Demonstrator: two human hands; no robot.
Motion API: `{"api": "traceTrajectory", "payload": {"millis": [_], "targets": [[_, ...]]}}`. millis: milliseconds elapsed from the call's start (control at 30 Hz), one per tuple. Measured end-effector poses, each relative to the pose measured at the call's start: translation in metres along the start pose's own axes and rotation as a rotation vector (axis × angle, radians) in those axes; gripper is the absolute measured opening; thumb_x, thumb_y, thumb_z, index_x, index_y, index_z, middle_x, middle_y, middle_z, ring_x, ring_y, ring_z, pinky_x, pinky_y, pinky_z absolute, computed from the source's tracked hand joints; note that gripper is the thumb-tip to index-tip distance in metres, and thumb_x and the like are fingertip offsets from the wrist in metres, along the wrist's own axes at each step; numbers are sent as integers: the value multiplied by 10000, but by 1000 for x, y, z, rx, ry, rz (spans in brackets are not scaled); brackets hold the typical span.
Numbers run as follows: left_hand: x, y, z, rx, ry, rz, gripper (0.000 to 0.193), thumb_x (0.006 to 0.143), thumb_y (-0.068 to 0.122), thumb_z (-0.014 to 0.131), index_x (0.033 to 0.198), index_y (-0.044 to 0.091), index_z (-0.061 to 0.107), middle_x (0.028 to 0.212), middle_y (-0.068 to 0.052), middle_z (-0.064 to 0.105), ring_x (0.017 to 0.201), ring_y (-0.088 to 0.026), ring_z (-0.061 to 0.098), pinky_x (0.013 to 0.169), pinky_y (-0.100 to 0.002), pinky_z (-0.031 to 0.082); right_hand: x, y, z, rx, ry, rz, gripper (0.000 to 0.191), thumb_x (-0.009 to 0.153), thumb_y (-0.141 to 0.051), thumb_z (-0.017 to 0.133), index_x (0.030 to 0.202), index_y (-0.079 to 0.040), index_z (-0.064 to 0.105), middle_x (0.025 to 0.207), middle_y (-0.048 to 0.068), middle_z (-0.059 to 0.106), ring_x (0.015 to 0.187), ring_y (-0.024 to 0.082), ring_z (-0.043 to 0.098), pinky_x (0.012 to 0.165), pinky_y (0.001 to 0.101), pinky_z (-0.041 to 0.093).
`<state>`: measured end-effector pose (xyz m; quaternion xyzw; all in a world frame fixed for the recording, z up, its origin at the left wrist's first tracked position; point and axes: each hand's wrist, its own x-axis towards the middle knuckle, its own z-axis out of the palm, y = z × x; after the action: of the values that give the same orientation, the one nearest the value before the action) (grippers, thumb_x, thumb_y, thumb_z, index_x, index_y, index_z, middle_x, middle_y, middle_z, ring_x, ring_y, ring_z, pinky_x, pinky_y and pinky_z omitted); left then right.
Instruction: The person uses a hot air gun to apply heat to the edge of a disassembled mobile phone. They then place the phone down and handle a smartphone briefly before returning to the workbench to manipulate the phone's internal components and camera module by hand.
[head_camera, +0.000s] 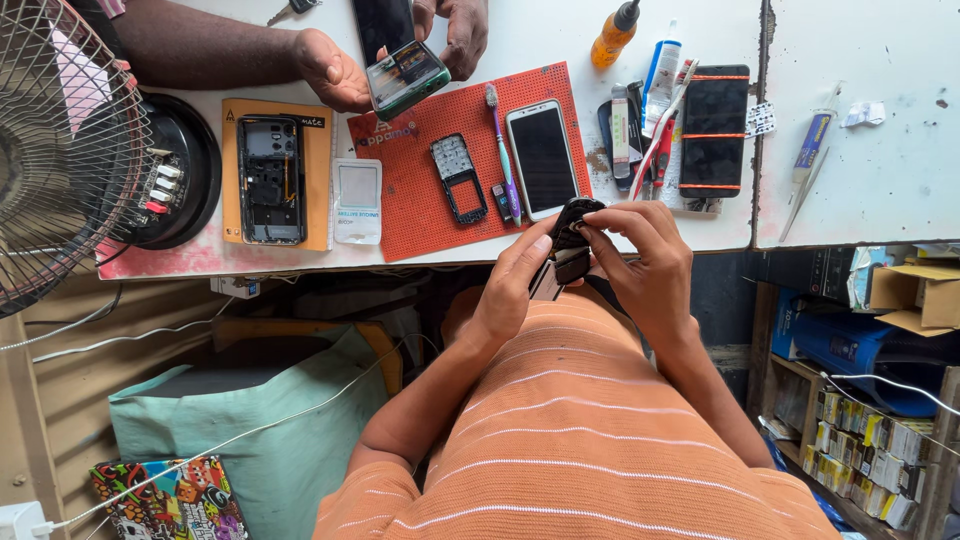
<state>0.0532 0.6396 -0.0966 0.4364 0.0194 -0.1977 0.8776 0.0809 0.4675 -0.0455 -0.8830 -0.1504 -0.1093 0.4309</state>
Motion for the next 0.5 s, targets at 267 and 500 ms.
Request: {"api": "traceTrajectory", "payload": {"millis": [267,500], "targets": [[2,-5,2,-38,13,-34,455,1119,160,398,1542,-4,426,1238,-119,663,1083,-169,697,915,-331,600,-2,8,4,139,8,152,203,910,-1,821,1095,-75,782,1016,44,664,902,138,639,771,267,541],[2,-5,2,-52,-11,-27,457,1121,163,386,1551,13,422,1256,-108,664,1098,-163,693,928,-320,594,-4,24,9,350,-19,233,227,907,31,816,1091,-90,764,1100,15,531,1013,119,572,781,250,511]]}}
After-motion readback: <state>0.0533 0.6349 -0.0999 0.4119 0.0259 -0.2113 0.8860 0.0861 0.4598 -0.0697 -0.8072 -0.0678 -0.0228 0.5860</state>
